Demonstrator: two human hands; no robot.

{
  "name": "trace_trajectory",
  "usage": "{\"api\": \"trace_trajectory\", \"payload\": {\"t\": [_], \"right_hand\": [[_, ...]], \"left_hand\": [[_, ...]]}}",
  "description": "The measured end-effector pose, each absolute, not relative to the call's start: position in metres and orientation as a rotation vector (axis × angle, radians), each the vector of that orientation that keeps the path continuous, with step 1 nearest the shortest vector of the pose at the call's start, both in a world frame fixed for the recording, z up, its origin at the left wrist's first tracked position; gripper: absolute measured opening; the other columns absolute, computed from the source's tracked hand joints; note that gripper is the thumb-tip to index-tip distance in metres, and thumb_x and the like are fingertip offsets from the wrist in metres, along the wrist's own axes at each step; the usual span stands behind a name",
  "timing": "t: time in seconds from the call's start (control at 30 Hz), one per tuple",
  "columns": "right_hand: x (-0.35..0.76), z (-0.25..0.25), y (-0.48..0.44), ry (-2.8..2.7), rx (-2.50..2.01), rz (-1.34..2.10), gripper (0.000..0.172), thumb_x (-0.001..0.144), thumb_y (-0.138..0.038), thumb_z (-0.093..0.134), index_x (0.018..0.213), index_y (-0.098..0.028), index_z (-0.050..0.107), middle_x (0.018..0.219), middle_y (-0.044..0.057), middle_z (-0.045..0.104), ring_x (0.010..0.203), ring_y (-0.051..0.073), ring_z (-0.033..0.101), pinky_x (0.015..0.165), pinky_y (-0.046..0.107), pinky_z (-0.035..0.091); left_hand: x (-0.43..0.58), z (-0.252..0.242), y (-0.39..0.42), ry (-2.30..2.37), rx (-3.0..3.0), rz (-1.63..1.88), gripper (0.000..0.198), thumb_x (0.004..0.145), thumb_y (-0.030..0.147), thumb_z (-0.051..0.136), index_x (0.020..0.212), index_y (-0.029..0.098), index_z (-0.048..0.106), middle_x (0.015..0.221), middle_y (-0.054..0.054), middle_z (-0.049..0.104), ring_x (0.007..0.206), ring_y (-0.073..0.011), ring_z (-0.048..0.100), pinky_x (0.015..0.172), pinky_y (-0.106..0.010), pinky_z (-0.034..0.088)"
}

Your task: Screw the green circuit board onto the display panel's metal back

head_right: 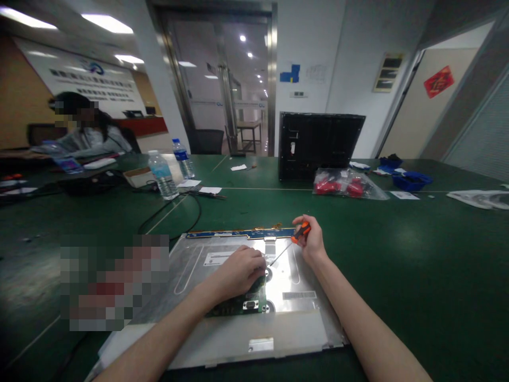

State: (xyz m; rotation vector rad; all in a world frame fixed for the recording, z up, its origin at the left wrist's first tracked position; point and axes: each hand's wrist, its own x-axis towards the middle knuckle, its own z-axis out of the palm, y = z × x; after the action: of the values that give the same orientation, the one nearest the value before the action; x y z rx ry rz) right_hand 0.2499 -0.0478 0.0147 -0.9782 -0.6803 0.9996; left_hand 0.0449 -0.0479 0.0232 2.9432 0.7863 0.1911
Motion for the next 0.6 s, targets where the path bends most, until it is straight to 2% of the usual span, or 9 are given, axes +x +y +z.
{"api": "trace_trajectory", "payload": {"t": [0.3,0.6], "right_hand": [[0.2472,0.0212,-0.0517,-0.675,-0.93,0.943,0.025,0.07,-0.042,0.055,0.062,-0.019,0.059,0.036,-0.008,0.035,0.03,0.006,0.022,0.029,0.018,0.017],[0.2475,0.0247,-0.054,-0.737,-0.945,0.905,0.024,0.068,-0.041,0.055,0.06,-0.019,0.058,0.036,-0.008,0.034,0.031,0.006,0.023,0.031,0.02,0.018]], "left_hand": [[0.0437,0.0155,-0.0412,0.776,2.842,0.302,0.01,0.083,0.01,0.06,0.079,0.017,0.066,0.082,-0.004,0.07,0.081,-0.0191,0.063,0.077,-0.031,0.04],[0.0437,0.0172,-0.0406,0.742,2.797,0.269,0.011,0.08,0.009,0.06,0.081,0.017,0.067,0.08,-0.003,0.071,0.079,-0.0188,0.063,0.078,-0.031,0.042]]}}
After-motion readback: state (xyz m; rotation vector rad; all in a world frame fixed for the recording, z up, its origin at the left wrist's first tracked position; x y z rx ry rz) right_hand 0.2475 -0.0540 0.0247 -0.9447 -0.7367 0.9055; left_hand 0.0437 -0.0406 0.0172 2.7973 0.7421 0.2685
